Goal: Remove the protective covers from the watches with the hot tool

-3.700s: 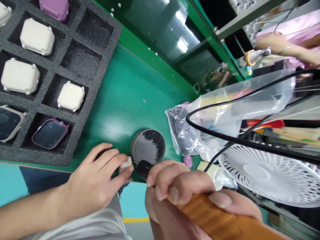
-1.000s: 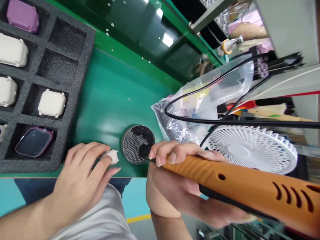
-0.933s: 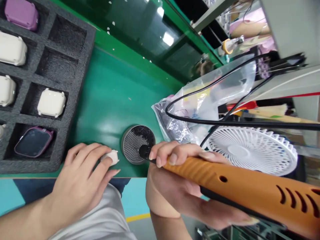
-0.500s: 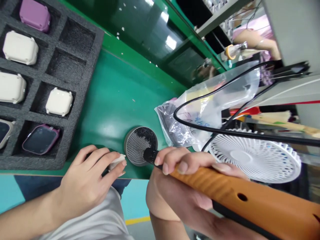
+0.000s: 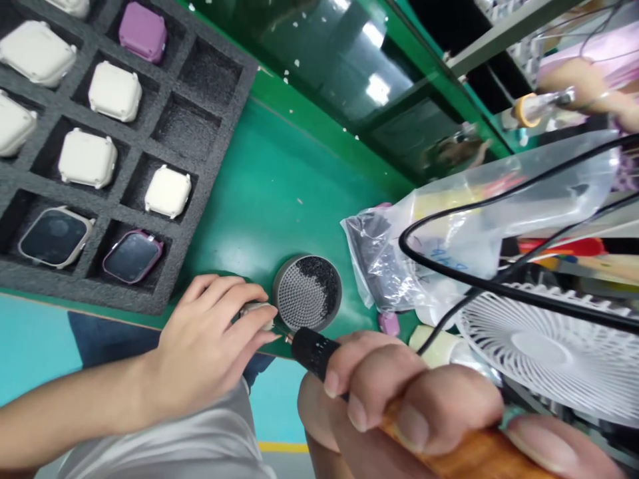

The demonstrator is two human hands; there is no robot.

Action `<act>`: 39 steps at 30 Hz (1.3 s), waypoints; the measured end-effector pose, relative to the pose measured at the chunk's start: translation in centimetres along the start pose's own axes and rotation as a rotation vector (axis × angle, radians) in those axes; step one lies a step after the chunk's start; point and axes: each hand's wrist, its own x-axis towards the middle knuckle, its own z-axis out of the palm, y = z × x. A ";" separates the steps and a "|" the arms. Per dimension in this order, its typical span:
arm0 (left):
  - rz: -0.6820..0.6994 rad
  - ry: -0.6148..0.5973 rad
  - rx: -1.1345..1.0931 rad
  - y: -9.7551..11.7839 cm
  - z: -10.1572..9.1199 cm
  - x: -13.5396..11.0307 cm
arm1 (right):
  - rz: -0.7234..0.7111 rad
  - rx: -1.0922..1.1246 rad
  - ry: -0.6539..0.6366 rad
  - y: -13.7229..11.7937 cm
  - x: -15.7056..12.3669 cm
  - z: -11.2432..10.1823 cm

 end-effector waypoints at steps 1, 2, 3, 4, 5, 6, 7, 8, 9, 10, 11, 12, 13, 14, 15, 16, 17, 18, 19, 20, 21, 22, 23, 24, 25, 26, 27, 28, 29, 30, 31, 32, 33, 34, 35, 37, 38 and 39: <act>-0.003 0.000 -0.006 0.0 0.0 0.0 | -0.005 0.003 -0.022 -0.1 -0.1 0.0; -0.003 0.003 -0.012 0.0 0.0 0.1 | -0.012 0.011 -0.034 -0.1 -0.1 0.0; -0.002 0.007 -0.018 0.0 0.0 0.1 | -0.018 0.026 -0.038 0.0 -0.1 0.1; 0.001 0.011 -0.023 -0.1 0.0 0.1 | -0.020 0.041 -0.035 0.0 0.0 0.2; 0.004 0.016 -0.028 -0.1 0.0 0.1 | -0.013 0.054 -0.034 0.0 0.0 0.3; 0.005 0.020 -0.032 -0.1 0.0 0.1 | -0.010 0.062 -0.029 0.0 0.1 0.5; 0.005 0.023 -0.036 -0.1 0.0 0.1 | -0.007 0.064 -0.024 0.0 0.1 0.5; 0.006 0.026 -0.039 -0.1 0.0 0.1 | -0.007 0.063 -0.025 0.0 0.2 0.6; 0.006 0.029 -0.041 -0.1 0.0 0.1 | -0.007 0.061 -0.029 0.0 0.2 0.5; 0.007 0.031 -0.044 -0.1 0.0 0.1 | -0.004 0.062 -0.037 0.0 0.2 0.5; 0.010 0.034 -0.046 -0.1 0.0 0.1 | -0.001 0.062 -0.043 -0.1 0.2 0.4; 0.013 0.036 -0.046 -0.1 0.0 0.2 | 0.001 0.062 -0.041 0.0 0.2 0.4; 0.014 0.038 -0.045 -0.1 0.0 0.2 | 0.002 0.062 -0.043 0.0 0.1 0.4; 0.015 0.038 -0.045 -0.1 0.0 0.2 | 0.002 0.057 -0.040 0.0 0.1 0.4; 0.013 0.035 -0.043 -0.1 0.0 0.2 | -0.001 0.052 -0.036 0.0 0.1 0.4; 0.010 0.034 -0.041 -0.1 0.0 0.1 | -0.007 0.047 -0.037 0.0 0.1 0.5; 0.004 0.029 -0.038 -0.1 -0.1 0.1 | -0.010 0.035 -0.032 0.1 0.0 0.6; -0.002 0.022 -0.032 -0.1 -0.1 0.0 | -0.022 0.027 -0.030 0.1 0.1 0.7; -0.003 0.014 -0.023 -0.2 -0.2 -0.1 | -0.042 0.022 -0.022 0.2 0.1 0.8; 0.007 0.004 -0.012 -0.2 -0.2 -0.3 | -0.070 0.021 -0.009 0.4 0.1 0.9; 0.024 -0.004 0.001 -0.3 -0.3 -0.4 | -0.100 0.020 0.001 0.6 0.2 0.9; 0.047 -0.012 0.014 -0.4 -0.3 -0.5 | -0.130 0.019 -0.001 0.8 0.3 0.9; 0.070 -0.017 0.024 -0.4 -0.3 -0.6 | -0.152 0.020 -0.010 1.0 0.4 0.9; 0.088 -0.019 0.030 -0.5 -0.3 -0.7 | -0.163 0.022 -0.020 1.2 0.4 0.9; 0.100 -0.018 0.032 -0.6 -0.2 -0.8 | -0.156 0.016 -0.027 1.4 0.4 0.8; 0.106 -0.016 0.031 -0.7 -0.2 -0.8 | -0.149 0.015 -0.038 1.6 0.4 0.8; 0.109 -0.015 0.026 -0.7 -0.1 -0.8 | -0.140 0.012 -0.041 1.8 0.3 0.8; 0.111 -0.013 0.022 -0.7 -0.1 -0.8 | -0.134 0.010 -0.032 2.0 0.2 0.8; 0.109 -0.011 0.020 -0.7 -0.1 -0.8 | -0.130 0.006 -0.020 2.2 0.1 0.8; 0.107 -0.011 0.018 -0.7 0.0 -0.8 | -0.130 0.001 -0.014 2.4 0.0 0.9; 0.103 -0.010 0.017 -0.7 0.0 -0.8 | -0.132 -0.002 -0.007 2.5 0.0 0.9; 0.098 -0.010 0.017 -0.7 0.0 -0.8 | -0.135 -0.004 -0.010 2.6 -0.1 0.9; 0.095 -0.008 0.017 -0.7 0.1 -0.8 | -0.135 -0.005 -0.015 2.6 -0.1 0.9; 0.094 -0.007 0.016 -0.7 0.1 -0.9 | -0.132 -0.010 -0.018 2.7 -0.1 0.9; 0.093 -0.007 0.015 -0.7 0.1 -0.9 | -0.126 -0.017 -0.019 2.7 -0.1 0.9; 0.089 -0.011 0.008 -0.7 0.1 -1.0 | -0.120 -0.034 -0.012 2.9 -0.2 0.9; 0.087 -0.015 0.004 -0.7 0.2 -1.0 | -0.121 -0.043 -0.009 3.1 -0.2 0.8; 0.085 -0.017 0.002 -0.7 0.2 -1.0 | -0.130 -0.052 -0.011 3.2 -0.2 0.8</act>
